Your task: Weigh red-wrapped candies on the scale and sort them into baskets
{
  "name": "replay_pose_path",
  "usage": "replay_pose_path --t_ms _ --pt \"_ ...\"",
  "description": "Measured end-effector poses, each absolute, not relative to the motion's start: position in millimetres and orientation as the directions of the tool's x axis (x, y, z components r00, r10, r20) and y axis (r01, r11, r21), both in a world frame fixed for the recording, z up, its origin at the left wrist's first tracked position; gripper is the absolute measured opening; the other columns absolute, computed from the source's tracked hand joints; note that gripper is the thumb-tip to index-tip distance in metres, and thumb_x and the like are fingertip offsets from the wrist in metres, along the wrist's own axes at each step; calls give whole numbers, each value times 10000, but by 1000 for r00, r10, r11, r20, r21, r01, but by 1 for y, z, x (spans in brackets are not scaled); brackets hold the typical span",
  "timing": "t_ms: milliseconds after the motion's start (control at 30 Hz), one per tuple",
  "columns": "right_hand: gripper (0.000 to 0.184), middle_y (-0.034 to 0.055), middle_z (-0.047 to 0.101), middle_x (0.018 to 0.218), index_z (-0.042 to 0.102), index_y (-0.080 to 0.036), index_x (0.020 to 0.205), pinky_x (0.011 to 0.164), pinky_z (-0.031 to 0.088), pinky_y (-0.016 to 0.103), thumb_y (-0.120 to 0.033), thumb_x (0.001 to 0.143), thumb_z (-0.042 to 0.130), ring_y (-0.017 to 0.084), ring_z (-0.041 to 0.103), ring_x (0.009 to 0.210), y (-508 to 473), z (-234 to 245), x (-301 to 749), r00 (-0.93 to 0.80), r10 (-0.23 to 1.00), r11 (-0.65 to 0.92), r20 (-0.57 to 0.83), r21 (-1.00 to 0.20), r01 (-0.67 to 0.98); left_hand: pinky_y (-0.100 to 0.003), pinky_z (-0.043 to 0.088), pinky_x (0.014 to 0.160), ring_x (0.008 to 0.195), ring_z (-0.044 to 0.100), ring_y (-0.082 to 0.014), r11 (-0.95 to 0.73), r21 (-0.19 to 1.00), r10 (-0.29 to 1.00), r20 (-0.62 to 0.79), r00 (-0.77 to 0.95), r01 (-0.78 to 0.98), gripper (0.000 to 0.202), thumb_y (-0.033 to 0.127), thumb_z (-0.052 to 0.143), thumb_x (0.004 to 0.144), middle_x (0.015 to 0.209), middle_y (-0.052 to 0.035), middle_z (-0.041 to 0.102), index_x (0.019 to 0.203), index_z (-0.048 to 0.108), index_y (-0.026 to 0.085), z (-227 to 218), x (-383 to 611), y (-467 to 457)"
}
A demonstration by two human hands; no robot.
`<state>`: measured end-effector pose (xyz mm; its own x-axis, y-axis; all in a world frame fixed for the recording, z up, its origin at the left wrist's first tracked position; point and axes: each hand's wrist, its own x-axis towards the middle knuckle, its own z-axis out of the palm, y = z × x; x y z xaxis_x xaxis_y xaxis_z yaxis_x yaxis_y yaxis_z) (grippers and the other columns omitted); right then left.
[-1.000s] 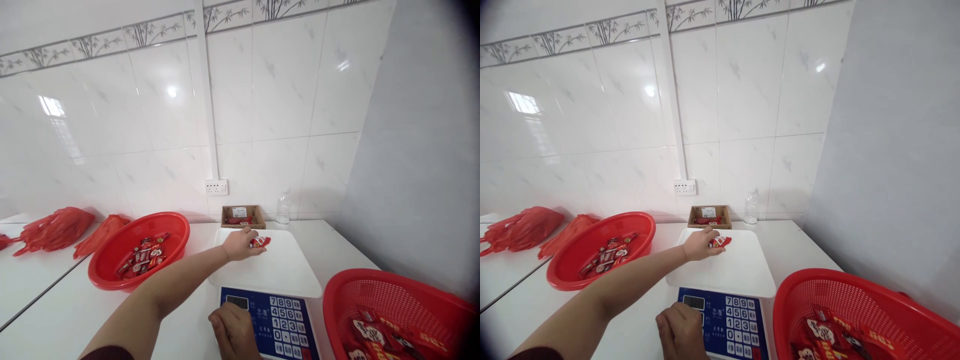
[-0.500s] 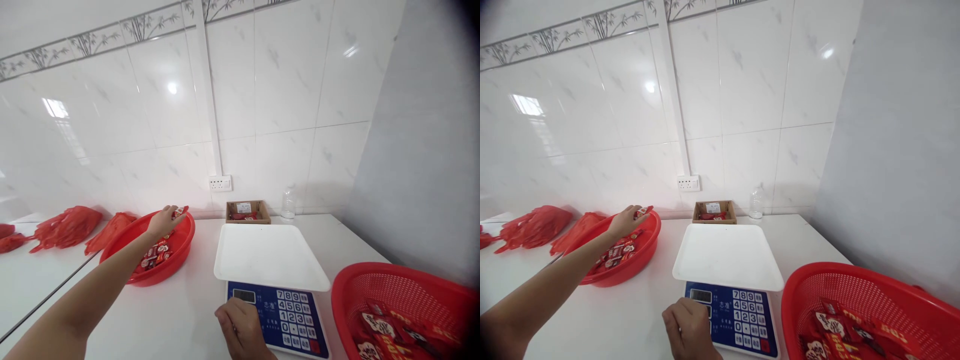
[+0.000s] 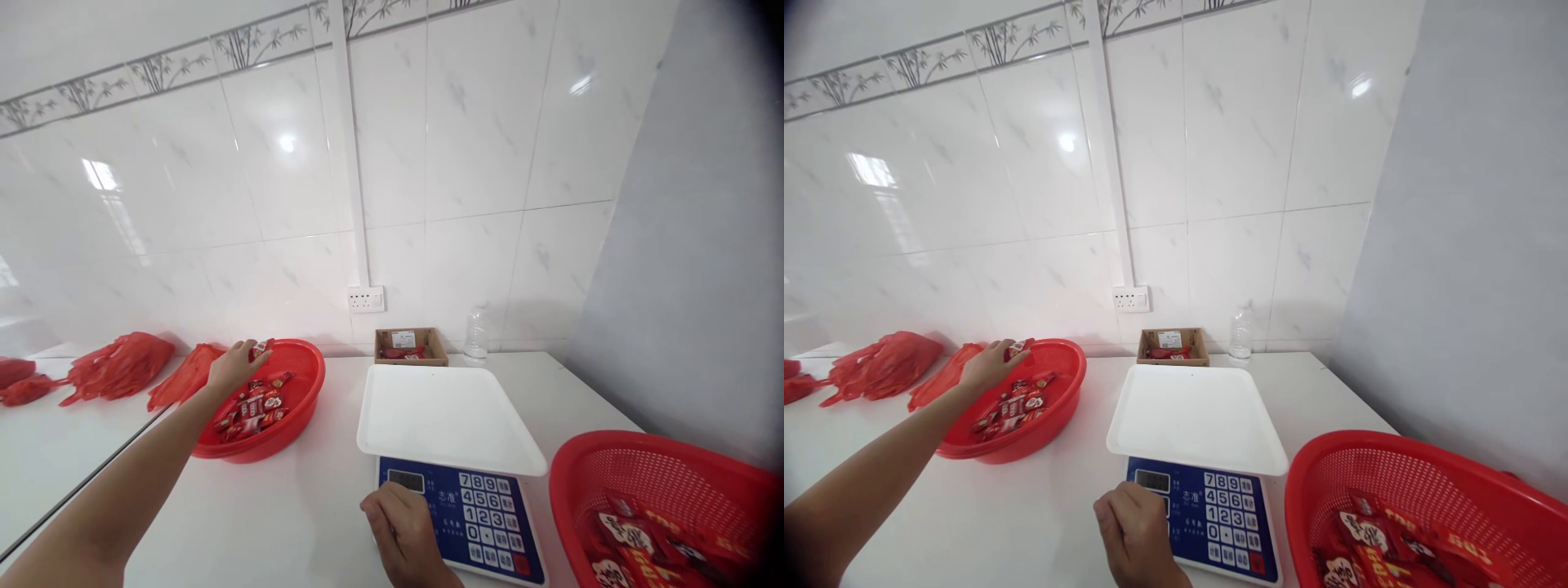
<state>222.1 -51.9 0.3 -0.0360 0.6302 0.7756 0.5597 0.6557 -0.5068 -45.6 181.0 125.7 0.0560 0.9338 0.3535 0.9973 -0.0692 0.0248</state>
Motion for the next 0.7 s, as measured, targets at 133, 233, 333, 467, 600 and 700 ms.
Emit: replay_pose_path --t_ms 133,233,333,467,600,700 --pt "345 -3 519 520 554 -178 635 478 332 231 -212 907 344 104 488 488 -51 -1 222 -38 620 661 784 -495 564 -375 440 711 953 573 -306 -82 20 937 342 70 996 574 629 288 809 1170 -110 548 1160 469 212 127 -42 182" --pt "346 -2 525 525 551 -179 637 483 334 233 -211 910 341 104 494 495 -51 -1 222 -39 617 661 786 -492 566 -391 441 719 943 576 -311 -99 12 943 319 90 995 568 617 295 810 1169 -110 548 1184 450 219 125 -40 182" --pt "345 2 535 530 553 -178 643 487 335 234 -211 912 339 103 499 500 -52 1 222 -35 613 663 789 -490 566 -410 443 736 946 574 -318 -126 11 950 289 118 992 556 591 326 810 1178 -113 545 1212 433 221 120 -39 182" --pt "343 1 529 526 555 -172 643 483 335 229 -209 911 344 99 496 495 -52 3 222 -35 607 669 794 -487 561 -407 437 797 1041 534 -311 -173 40 952 262 157 984 473 483 375 830 1242 -118 509 1203 459 204 111 -39 179" --pt "341 2 535 531 557 -175 644 480 346 225 -209 908 345 99 500 495 -52 -1 222 -34 610 668 792 -490 560 -359 385 923 1121 489 -259 -282 106 931 272 245 954 377 401 379 859 1233 -108 522 1125 532 180 105 -27 169" --pt "328 6 553 539 562 -178 651 487 361 226 -214 901 353 104 514 503 -52 -2 221 -38 620 662 784 -497 561 -331 377 947 1156 462 -230 -365 168 902 309 302 916 408 418 328 885 1272 -88 490 1172 499 184 99 -2 146"
